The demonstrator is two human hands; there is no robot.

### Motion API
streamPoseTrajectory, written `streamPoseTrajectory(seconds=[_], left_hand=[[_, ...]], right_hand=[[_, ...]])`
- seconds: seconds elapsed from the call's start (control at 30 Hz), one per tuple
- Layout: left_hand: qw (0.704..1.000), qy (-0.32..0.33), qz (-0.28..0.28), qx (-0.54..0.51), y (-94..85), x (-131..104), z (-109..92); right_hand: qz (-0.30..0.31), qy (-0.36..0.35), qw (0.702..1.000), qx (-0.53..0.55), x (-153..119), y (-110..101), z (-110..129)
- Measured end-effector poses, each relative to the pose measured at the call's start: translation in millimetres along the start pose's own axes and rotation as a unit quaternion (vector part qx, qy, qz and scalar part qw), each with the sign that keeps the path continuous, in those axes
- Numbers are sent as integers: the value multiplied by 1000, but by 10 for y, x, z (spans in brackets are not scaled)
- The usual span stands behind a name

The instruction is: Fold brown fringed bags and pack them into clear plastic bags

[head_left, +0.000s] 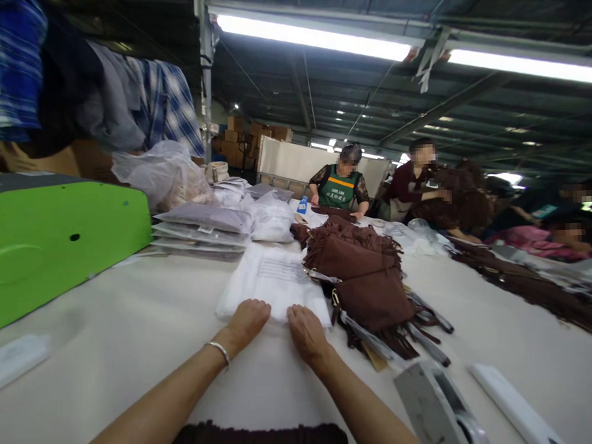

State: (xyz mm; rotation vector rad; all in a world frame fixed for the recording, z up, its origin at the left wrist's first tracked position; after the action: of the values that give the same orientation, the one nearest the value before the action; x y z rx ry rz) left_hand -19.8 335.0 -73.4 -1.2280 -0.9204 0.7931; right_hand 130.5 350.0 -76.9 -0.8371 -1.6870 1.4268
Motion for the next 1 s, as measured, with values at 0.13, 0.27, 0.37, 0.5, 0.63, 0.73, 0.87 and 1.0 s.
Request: streamPoseTrajectory(seconds=[0.13,0.27,0.37,0.5,0.63,0.73,0.87,1.0], left_hand=[[1000,13,-5,-11,-196,24,110],[999,36,-21,-30,-219,2,136],[995,68,-13,-76,-130,-17,97],[997,41,25,-53,-83,-18,45],[1000,5,25,-15,-142,7,39],[999,16,10,-38,-140,13,46],[989,42,-24,-140,-105,26,17],[987,-18,36,-155,-92,56,-10]], right_hand=[[46,8,999,-22,79,-111,-111],[78,14,997,-22,135,-204,-221],[102,8,995,-18,132,-228,-238],[127,-13,992,-17,49,-266,-160],[119,-11,993,-15,16,-299,-134],[101,2,995,-6,44,-303,-182],[82,0,997,12,67,-298,-228],[100,-14,994,37,49,-285,-210]])
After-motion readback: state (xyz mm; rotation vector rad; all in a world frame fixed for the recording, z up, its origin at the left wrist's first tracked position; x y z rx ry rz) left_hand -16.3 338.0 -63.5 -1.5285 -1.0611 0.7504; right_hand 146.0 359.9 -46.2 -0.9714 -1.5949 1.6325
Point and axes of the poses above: each hand's wrist, its own x-axis towards the middle knuckle, its own y-axis out of the palm, z = x × y, the point moved 3 cm from there along x, towards the middle knuckle, and after that the axes turned 7 degrees about y, right-handed, at the moved point
